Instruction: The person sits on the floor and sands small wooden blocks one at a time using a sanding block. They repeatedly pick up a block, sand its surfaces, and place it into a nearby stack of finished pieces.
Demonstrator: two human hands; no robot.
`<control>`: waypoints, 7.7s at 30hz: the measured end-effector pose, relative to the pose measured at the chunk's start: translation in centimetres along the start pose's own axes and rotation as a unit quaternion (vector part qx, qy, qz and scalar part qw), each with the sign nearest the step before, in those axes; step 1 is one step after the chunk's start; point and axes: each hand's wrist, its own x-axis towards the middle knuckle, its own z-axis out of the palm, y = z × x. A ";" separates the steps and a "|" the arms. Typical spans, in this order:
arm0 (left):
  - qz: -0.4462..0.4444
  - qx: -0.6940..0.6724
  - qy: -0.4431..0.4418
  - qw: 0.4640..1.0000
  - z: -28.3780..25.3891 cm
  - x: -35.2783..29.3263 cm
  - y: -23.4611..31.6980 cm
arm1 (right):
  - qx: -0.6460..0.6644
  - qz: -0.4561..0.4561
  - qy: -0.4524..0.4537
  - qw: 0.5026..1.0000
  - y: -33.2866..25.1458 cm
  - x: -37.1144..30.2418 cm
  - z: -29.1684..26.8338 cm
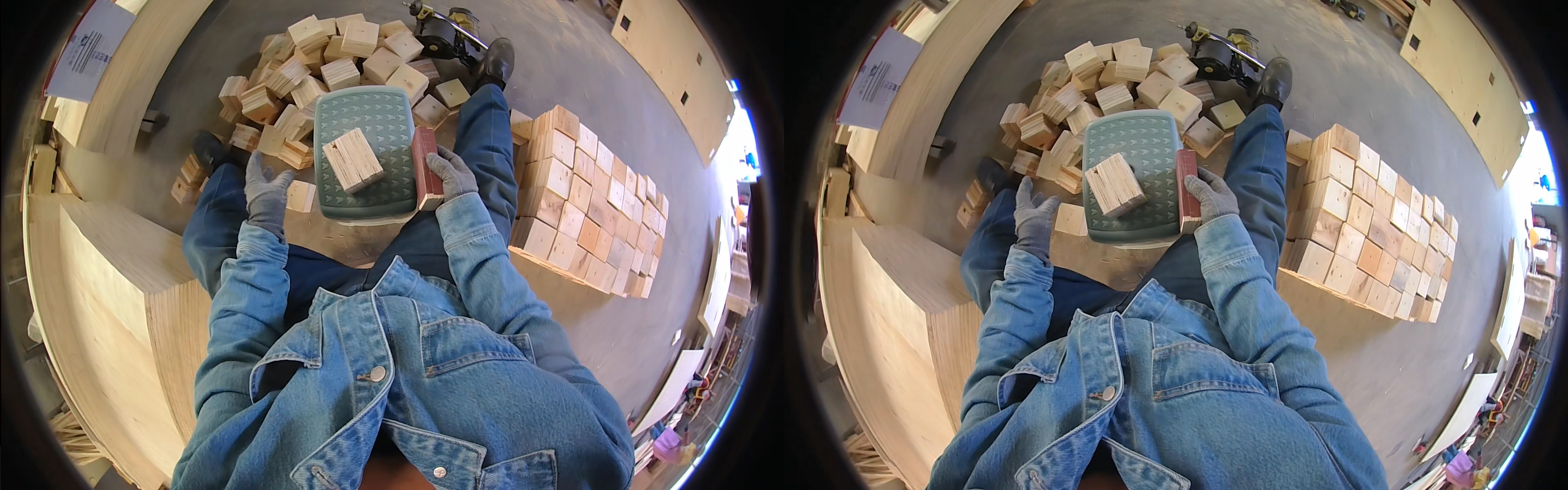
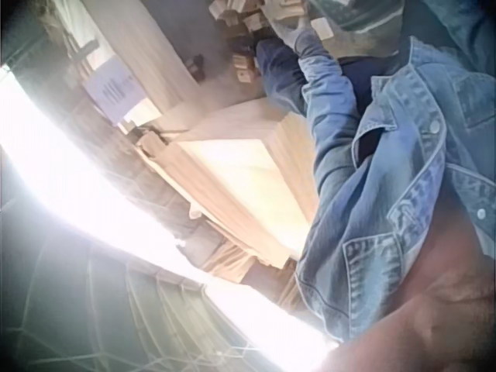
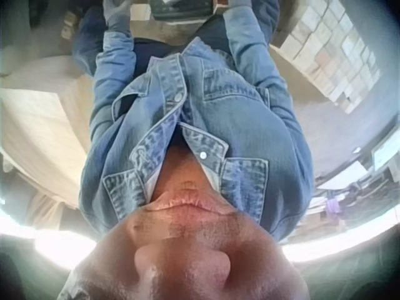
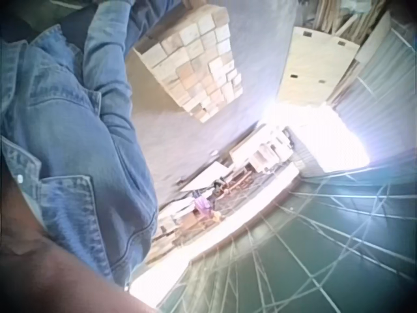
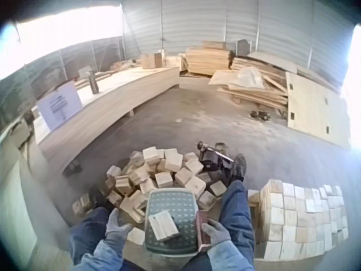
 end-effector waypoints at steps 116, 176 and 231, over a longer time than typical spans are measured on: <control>0.242 -0.057 -0.144 0.958 10.4 -3.1 3.6 | -0.752 -0.417 -0.072 0.506 -1.5 3.4 18.0; -0.252 -0.575 -0.250 0.737 11.9 -2.6 2.1 | -0.741 -0.365 -0.087 0.556 -3.9 0.3 16.4; 0.195 -0.080 -0.224 0.952 10.6 -2.9 4.0 | -0.755 -0.408 -0.079 0.507 -3.0 1.0 14.8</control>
